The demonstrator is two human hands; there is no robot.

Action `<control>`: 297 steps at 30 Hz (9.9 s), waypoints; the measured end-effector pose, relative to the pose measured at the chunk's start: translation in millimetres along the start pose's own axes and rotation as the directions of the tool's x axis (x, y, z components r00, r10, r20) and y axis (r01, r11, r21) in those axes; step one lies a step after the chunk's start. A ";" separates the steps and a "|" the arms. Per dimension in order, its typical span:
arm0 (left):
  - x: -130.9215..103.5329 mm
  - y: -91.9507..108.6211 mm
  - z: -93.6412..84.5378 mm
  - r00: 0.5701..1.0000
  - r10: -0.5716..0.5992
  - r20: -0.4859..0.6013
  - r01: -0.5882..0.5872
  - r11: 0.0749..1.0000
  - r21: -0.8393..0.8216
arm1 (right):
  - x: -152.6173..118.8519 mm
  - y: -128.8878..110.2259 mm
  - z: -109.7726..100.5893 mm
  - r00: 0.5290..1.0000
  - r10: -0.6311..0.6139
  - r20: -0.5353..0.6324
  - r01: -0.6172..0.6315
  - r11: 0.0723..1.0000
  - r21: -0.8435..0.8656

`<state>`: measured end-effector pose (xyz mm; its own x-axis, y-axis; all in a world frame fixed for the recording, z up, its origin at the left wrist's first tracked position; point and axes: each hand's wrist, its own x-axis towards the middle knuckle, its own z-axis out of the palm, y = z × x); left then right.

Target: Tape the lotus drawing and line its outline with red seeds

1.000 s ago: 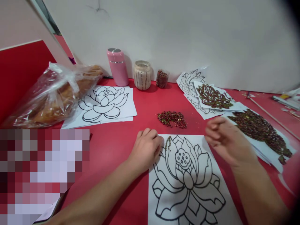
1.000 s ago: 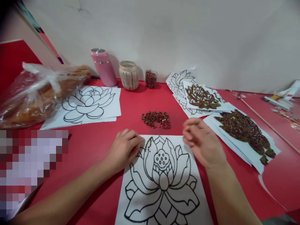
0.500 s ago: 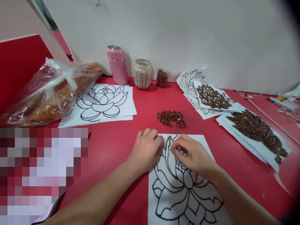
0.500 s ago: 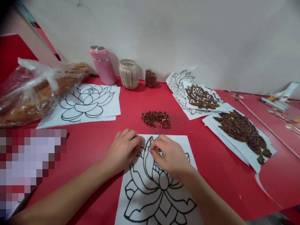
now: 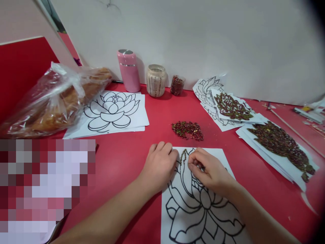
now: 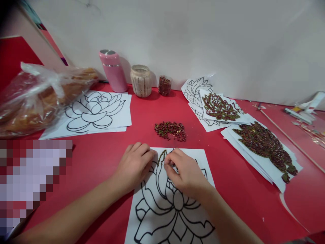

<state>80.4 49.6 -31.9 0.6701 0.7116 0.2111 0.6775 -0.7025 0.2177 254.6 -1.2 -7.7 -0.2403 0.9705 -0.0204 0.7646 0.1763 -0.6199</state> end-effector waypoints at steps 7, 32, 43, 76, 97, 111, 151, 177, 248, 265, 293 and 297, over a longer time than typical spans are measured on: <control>-1.9 2.3 -0.2 1.000 0.002 -0.002 -0.002 1.000 0.015 | -1.9 11.7 -4.3 0.985 0.064 -0.162 -0.020 0.966 0.258; -0.2 -0.9 -4.6 0.999 -0.018 0.034 0.021 0.998 -0.060 | 3.4 -5.2 -14.8 0.977 0.038 -0.210 0.007 0.978 0.208; 1.8 -1.8 -6.8 0.995 -0.079 0.061 0.088 0.984 -0.158 | 4.8 4.7 5.6 0.981 -0.018 -0.194 0.034 0.996 0.080; 2.7 -2.8 -4.9 0.993 -0.094 0.074 0.106 0.979 -0.176 | 4.4 0.4 11.2 0.991 0.033 -0.127 -0.032 0.999 0.009; 0.9 -0.8 -0.4 0.997 -0.076 0.014 0.077 0.995 -0.060 | 7.7 12.0 -0.5 0.954 0.246 -0.173 -0.122 0.842 0.526; 1.4 -0.4 0.5 0.998 -0.067 0.003 0.067 0.997 -0.037 | 7.1 37.9 -29.4 0.844 0.536 -0.017 0.141 -0.191 0.971; -1.3 1.7 1.2 1.000 -0.025 -0.010 0.026 0.997 0.075 | 10.6 6.5 4.6 0.990 -0.046 -0.135 0.032 0.994 -0.107; 1.6 -5.4 -3.5 0.995 -0.081 0.060 0.088 0.990 -0.107 | 4.9 12.0 -14.4 0.908 -0.021 -0.417 0.091 0.984 0.150; -10.5 -8.0 -8.7 0.997 -0.077 -0.006 0.076 0.992 -0.105 | 32.8 7.1 -23.8 0.964 0.059 -0.260 -0.075 0.996 -0.055; -7.7 -9.2 -6.6 0.996 -0.087 0.008 0.088 0.988 -0.125 | -9.1 -14.5 26.5 0.965 0.014 -0.261 -0.063 0.982 -0.179; -7.1 -8.9 -7.9 0.995 -0.093 0.034 0.097 0.986 -0.134 | -6.2 -11.2 32.9 0.957 0.017 -0.289 -0.086 0.970 -0.227; -6.8 -9.5 -7.1 0.996 -0.088 0.023 0.090 0.986 -0.138 | -7.1 -11.0 28.6 0.957 0.028 -0.288 -0.090 0.974 -0.206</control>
<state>67.4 51.5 -28.6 0.6147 0.7703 0.1696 0.6866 -0.6284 0.3656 230.8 -14.7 -23.2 -0.0370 0.9813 0.1890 0.8900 0.1184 -0.4404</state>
